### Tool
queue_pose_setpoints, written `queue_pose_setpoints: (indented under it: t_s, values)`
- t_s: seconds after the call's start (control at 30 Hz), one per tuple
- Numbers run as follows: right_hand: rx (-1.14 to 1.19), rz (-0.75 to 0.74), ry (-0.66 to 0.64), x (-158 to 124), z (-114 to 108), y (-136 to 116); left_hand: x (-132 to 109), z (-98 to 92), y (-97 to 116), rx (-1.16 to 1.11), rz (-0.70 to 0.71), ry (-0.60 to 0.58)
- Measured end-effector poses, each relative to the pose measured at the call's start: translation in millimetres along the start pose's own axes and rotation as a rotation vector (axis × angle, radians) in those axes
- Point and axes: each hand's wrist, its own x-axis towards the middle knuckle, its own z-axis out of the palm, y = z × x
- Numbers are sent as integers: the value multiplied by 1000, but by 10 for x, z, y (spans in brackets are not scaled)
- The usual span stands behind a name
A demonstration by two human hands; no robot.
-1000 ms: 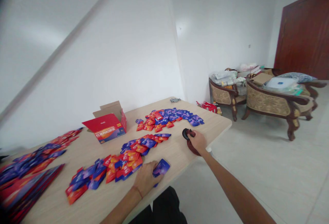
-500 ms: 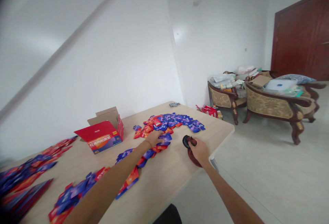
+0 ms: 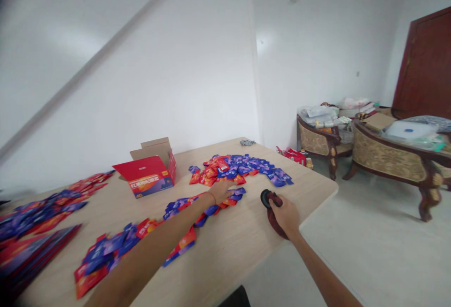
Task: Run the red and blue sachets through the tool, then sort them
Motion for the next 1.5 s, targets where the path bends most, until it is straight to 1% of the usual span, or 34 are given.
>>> queue_pose_setpoints:
  t_s: [0.03, 0.1, 0.13, 0.17, 0.2, 0.23, 0.27, 0.3, 0.4, 0.5, 0.57, 0.63, 0.7, 0.8, 0.9, 1.07, 1.5]
  values:
    - [-6, 3, -2, -4, 2, 8, -137, 33, 45, 21, 25, -7]
    - [-24, 8, -5, -10, 0, 20, -535, 148, 152, 39, 107, -55]
    - [-35, 11, -11, -12, -3, 24, -789, 223, 209, 46, 163, -86]
    - [-45, 14, -20, -13, -7, 28, -1068, 300, 264, 95, 295, -137]
    - [-52, 13, -28, -12, -11, 33, -1360, 369, 316, 132, 379, -166]
    - [-57, 9, -35, -11, -13, 40, -1653, 424, 359, 155, 406, -174]
    - [-65, 5, -41, -8, -13, 51, -1935, 458, 392, 172, 386, -176]
    - [-76, 4, -47, -4, -10, 65, -2198, 467, 413, 186, 337, -167]
    - [-131, 9, -62, 16, 14, 134, -2848, 375, 385, 194, 183, -143]
    - [-172, 8, -65, 46, 49, 217, -3312, 235, 238, 160, 99, -130]
    - [-183, 4, -59, 67, 67, 259, -3532, 200, 118, 119, 73, -141]
    - [-190, 5, -53, 80, 77, 282, -3676, 230, 17, 82, 54, -148]
    - [-195, 12, -50, 84, 79, 288, -3745, 299, -49, 59, 37, -125]
    - [-199, 18, -43, 81, 71, 284, -3761, 397, -92, 46, 31, -75]
    - [-202, 17, -45, 77, 62, 281, -3752, 439, -107, 39, 23, -57]
    - [-201, 33, -59, 77, 64, 294, -3760, 440, -112, 29, 7, -57]
    - [-214, 22, -26, 125, 112, 363, -3739, 426, -88, 28, -9, -79]
